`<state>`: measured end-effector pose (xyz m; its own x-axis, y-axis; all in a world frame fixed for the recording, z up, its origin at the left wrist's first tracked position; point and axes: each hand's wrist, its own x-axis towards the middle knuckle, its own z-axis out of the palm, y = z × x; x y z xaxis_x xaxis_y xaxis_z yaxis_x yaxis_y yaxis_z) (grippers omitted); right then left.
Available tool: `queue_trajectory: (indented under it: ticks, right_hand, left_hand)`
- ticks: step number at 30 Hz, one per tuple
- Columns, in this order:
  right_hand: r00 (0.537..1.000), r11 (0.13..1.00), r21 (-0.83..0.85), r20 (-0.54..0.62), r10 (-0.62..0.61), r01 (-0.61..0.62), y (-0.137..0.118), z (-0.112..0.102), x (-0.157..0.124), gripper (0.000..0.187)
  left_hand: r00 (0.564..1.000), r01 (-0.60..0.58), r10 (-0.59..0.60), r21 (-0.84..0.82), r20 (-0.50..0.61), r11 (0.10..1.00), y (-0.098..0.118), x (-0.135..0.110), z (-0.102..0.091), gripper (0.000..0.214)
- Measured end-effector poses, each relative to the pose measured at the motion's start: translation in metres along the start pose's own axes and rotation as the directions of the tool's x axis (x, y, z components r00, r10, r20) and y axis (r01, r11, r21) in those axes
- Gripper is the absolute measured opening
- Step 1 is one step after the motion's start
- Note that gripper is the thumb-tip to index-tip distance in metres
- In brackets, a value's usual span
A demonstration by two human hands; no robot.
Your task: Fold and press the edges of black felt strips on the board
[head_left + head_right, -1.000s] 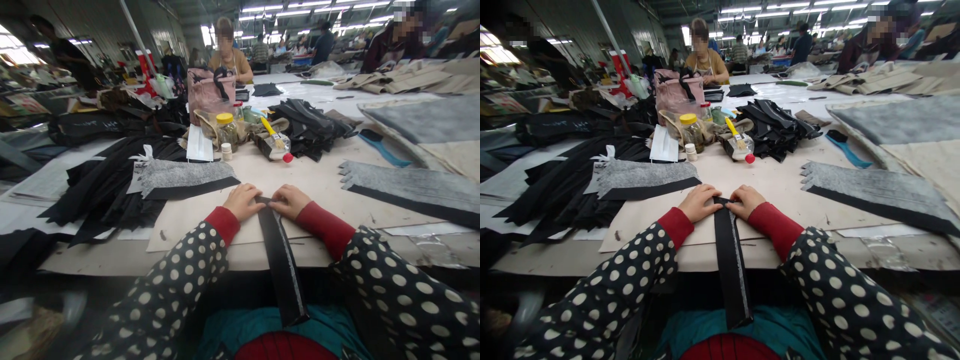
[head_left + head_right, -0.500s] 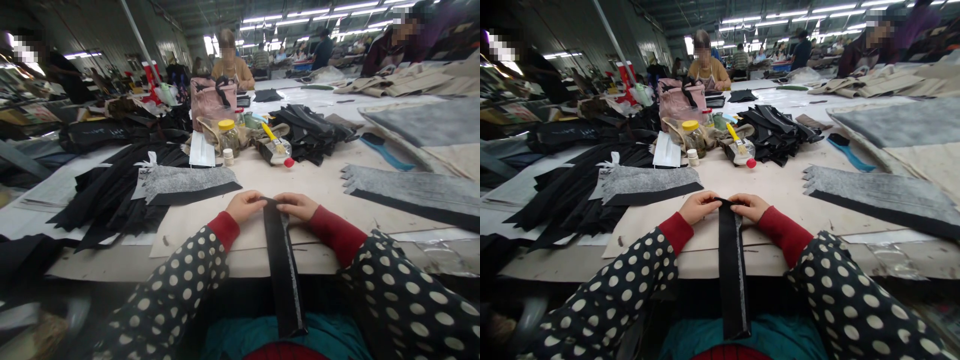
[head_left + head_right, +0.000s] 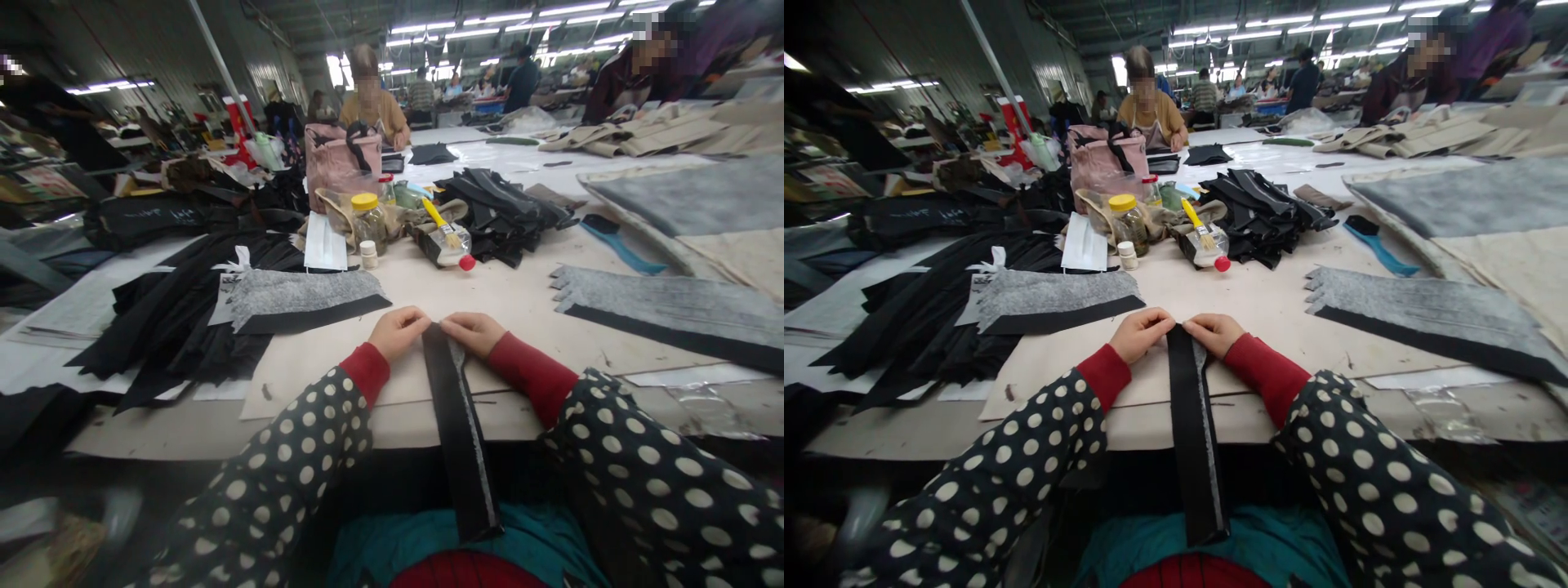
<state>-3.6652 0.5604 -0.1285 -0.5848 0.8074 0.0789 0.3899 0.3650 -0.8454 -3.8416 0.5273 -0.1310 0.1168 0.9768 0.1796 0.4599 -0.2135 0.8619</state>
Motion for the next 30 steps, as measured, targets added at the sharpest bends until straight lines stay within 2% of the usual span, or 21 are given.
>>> queue_trajectory:
  ticks: [2, 4, 5, 9, 13, 15, 17, 20, 23, 26, 28, 30]
  right_hand:
    - [0.986, 0.982, 0.113, 0.082, 0.143, -0.152, 0.000, 0.000, 0.000, 0.043]
    - [0.959, 0.964, 0.112, 0.179, 0.219, -0.241, 0.000, 0.000, 0.000, 0.041]
    - [0.948, 0.965, 0.069, 0.214, 0.234, -0.254, -0.001, 0.000, -0.001, 0.040]
    - [0.940, 0.949, -0.278, 0.258, 0.222, -0.148, -0.007, -0.004, 0.005, 0.041]
    - [0.922, 0.810, -0.583, 0.281, 0.265, -0.056, -0.015, -0.016, 0.017, 0.034]
    - [0.922, 0.777, -0.629, 0.279, 0.269, -0.036, -0.021, -0.015, 0.020, 0.035]
    - [0.924, 0.774, -0.633, 0.297, 0.239, 0.004, -0.028, -0.008, 0.019, 0.047]
    - [0.929, 0.743, -0.666, 0.314, 0.196, 0.069, -0.036, 0.005, 0.017, 0.055]
    - [0.947, 0.635, -0.761, 0.288, 0.143, 0.135, -0.036, 0.006, 0.023, 0.047]
    - [0.950, 0.535, -0.823, 0.292, 0.113, 0.189, -0.030, 0.000, 0.032, 0.038]
    - [0.949, 0.559, -0.804, 0.300, 0.091, 0.201, -0.025, -0.002, 0.035, 0.033]
    - [0.957, 0.604, -0.769, 0.289, 0.038, 0.208, -0.021, 0.000, 0.032, 0.029]
  left_hand:
    - [0.986, 0.079, -0.082, -0.031, -0.145, 0.996, -0.005, 0.003, -0.004, 0.021]
    - [0.950, 0.175, -0.200, -0.120, -0.239, 0.977, -0.012, 0.005, -0.009, 0.021]
    - [0.935, 0.214, -0.250, -0.162, -0.251, 0.963, -0.015, 0.005, -0.012, 0.022]
    - [0.921, 0.300, -0.343, -0.223, -0.186, 0.927, -0.018, -0.003, -0.020, 0.015]
    - [0.919, 0.334, -0.370, -0.232, -0.136, 0.914, -0.011, -0.021, -0.023, 0.005]
    - [0.897, 0.364, -0.412, -0.259, -0.162, 0.895, -0.008, -0.028, -0.024, 0.006]
    - [0.859, 0.403, -0.472, -0.306, -0.197, 0.862, -0.007, -0.032, -0.024, 0.008]
    - [0.830, 0.446, -0.526, -0.345, -0.187, 0.826, -0.008, -0.035, -0.026, 0.010]
    - [0.833, 0.489, -0.542, -0.313, -0.110, 0.815, -0.008, -0.040, -0.032, 0.010]
    - [0.884, 0.465, -0.466, -0.152, 0.032, 0.872, -0.009, -0.043, -0.038, 0.008]
    - [0.929, 0.363, -0.361, -0.008, 0.081, 0.932, -0.008, -0.042, -0.039, 0.007]
    - [0.961, 0.270, -0.274, 0.079, 0.042, 0.960, -0.007, -0.037, -0.037, 0.011]
